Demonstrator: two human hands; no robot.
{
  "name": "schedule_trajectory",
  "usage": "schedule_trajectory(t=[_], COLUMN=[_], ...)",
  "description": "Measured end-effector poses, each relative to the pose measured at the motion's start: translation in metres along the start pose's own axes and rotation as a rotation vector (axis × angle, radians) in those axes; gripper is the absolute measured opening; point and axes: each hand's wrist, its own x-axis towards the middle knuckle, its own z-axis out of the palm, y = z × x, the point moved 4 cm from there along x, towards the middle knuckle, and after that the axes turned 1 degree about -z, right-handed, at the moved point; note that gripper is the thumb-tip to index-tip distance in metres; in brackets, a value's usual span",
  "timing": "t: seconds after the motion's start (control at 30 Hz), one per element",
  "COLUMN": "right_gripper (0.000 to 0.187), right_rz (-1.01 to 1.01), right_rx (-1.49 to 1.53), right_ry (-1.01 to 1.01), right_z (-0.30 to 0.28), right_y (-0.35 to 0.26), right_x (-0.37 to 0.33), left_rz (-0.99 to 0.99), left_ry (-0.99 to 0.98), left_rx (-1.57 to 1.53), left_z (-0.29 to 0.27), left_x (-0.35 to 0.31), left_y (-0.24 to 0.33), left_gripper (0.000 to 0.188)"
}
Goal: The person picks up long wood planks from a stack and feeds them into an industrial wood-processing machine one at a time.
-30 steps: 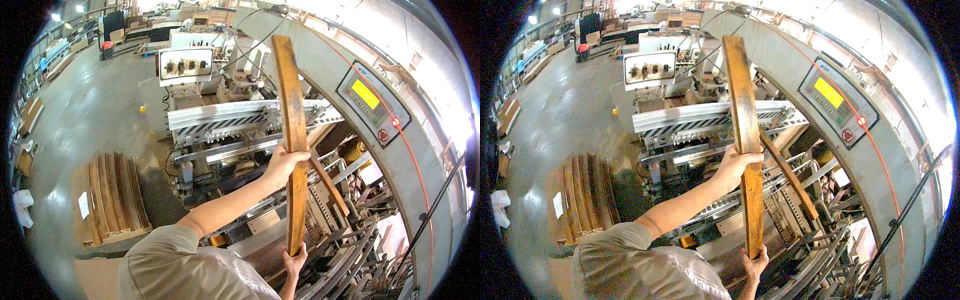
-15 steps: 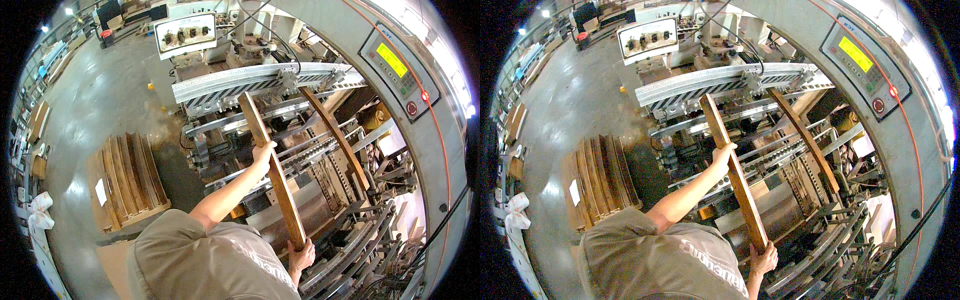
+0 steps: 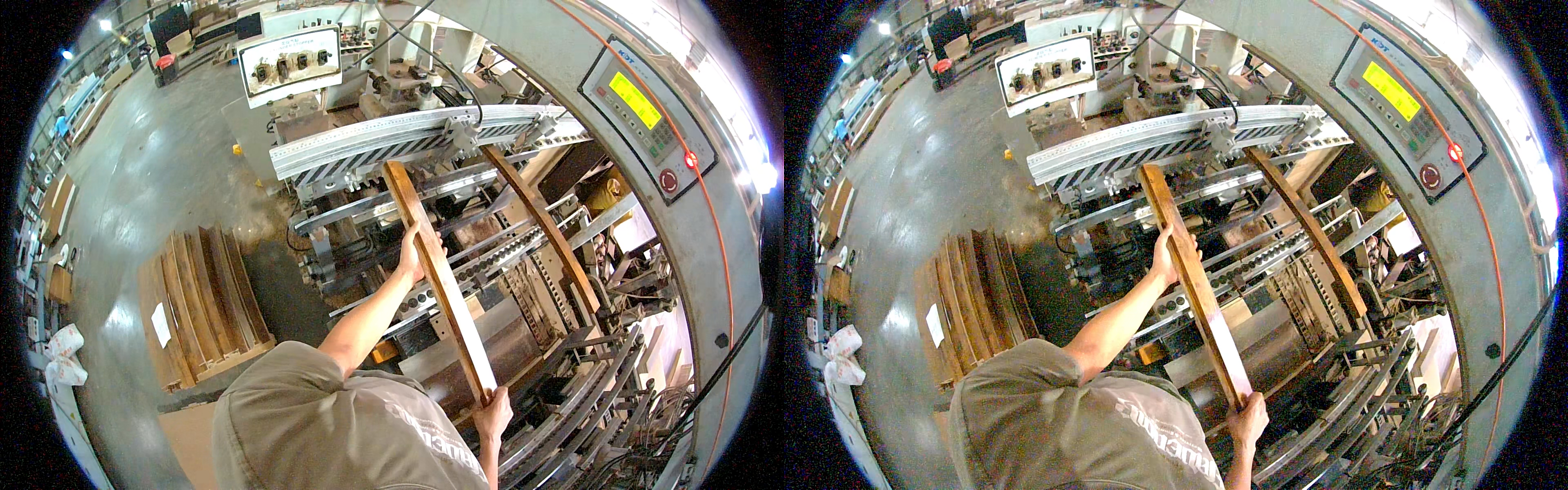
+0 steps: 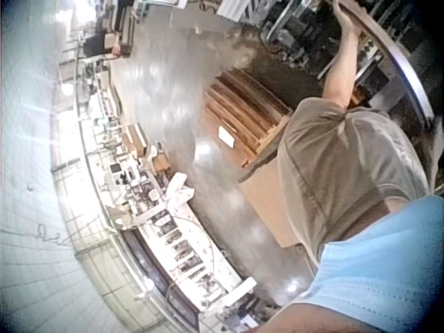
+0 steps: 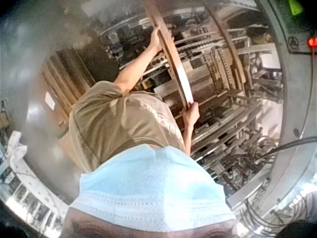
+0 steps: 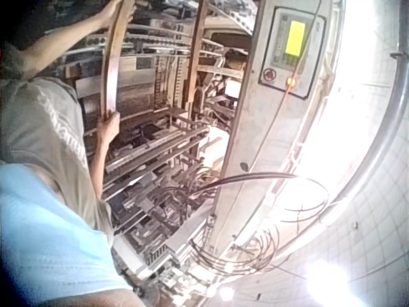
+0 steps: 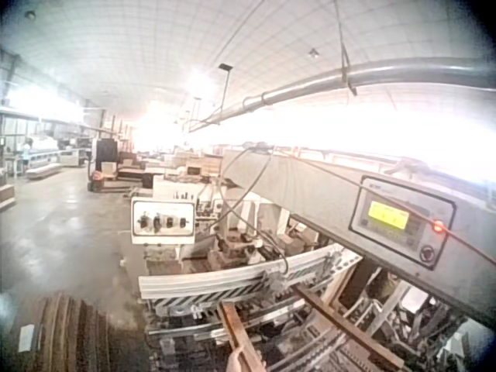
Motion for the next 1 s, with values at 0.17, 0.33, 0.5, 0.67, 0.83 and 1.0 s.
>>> schedule_trajectory(t=[0.17,0.33,0.5,0.67,0.83,1.0], right_gripper=[0.045,0.051,0.034,0.044,0.041,0.039], right_rz=[-0.077,-0.11,0.102,0.468,0.542,0.582], right_rx=[-0.243,-0.188,0.242,0.18,0.109,0.092], right_ry=[0.11,0.139,0.136,0.206,0.205,0.211], right_z=[0.013,0.023,-0.007,0.007,-0.009,-0.012], right_y=[-0.001,0.009,0.067,0.13,0.088,0.089], right_x=[0.037,0.069,0.071,0.066,0.08,0.076], left_rz=[0.287,0.318,0.256,0.318,0.277,0.292], left_ry=[0.473,0.771,0.743,0.768,0.764,0.866], left_rx=[0.573,0.724,0.684,0.661,0.608,0.638], left_z=[-0.046,-0.037,0.014,-0.01,0.002,-0.013], left_x=[0.056,0.096,0.092,0.105,0.104,0.123], left_y=[0.039,0.058,0.007,0.026,0.041,0.035], left_gripper=[0.067,0.07,0.087,0.079,0.079,0.101])
